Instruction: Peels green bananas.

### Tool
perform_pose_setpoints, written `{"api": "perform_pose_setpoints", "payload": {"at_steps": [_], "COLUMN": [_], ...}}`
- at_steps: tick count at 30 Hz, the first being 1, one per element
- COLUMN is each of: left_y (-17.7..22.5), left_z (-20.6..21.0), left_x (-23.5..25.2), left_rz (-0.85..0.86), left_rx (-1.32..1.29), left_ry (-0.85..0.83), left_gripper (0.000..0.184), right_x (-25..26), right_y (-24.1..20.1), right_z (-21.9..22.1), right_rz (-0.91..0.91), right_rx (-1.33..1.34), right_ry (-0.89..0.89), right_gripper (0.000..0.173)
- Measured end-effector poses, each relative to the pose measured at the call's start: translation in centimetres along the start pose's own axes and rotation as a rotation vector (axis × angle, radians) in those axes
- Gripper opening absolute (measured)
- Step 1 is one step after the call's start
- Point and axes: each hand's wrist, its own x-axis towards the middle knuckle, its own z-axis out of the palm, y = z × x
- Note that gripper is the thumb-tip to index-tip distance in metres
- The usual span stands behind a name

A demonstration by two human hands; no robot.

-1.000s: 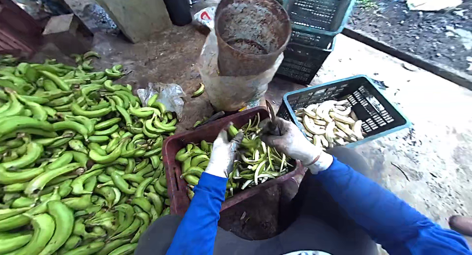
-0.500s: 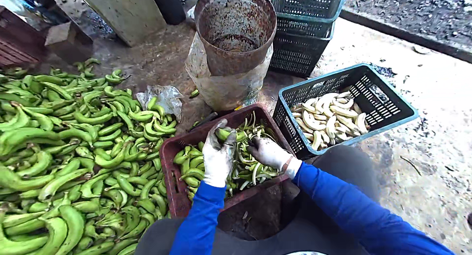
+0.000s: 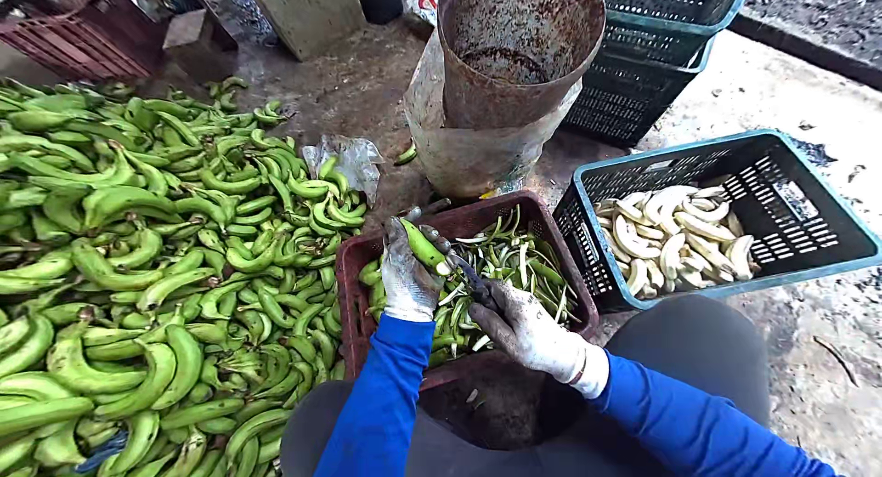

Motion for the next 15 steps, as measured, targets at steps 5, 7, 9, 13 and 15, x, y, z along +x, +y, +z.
{"api": "perform_pose_setpoints", "payload": {"at_steps": [5,7,9,13,15], "left_y": [0.1,-0.2,-0.9,-2.0,-2.0], "left_z": [0.5,0.9,1.6,2.2,2.2], "left_x": [-0.5,-0.9,-1.8,-3.2,-3.3], "left_rz": [0.032,0.025,0.003,-0.027,-0.047], "left_rx": [0.036,0.023,0.01,-0.02,-0.019], "left_ry": [-0.023,-0.015,-0.049,-0.203,-0.247], "left_gripper": [0.05,0.048,0.05,0.055,0.057], "right_x": [-0.2,0.2,0.9,1.2,1.0], "right_y": [-0.5,-0.5,-0.3,0.5,0.7], "right_z": [-0.1,0.0,-0.2,-0.6,-0.6], "right_rz": [0.033,0.055,0.052,0.017,0.012], "right_rx": [-0.05,-0.059,-0.057,-0.067,-0.071], "right_ry": [-0.054,-0.067,-0.058,0.007,0.023], "right_gripper": [0.034,0.034,0.033,0.031,0.03]}}
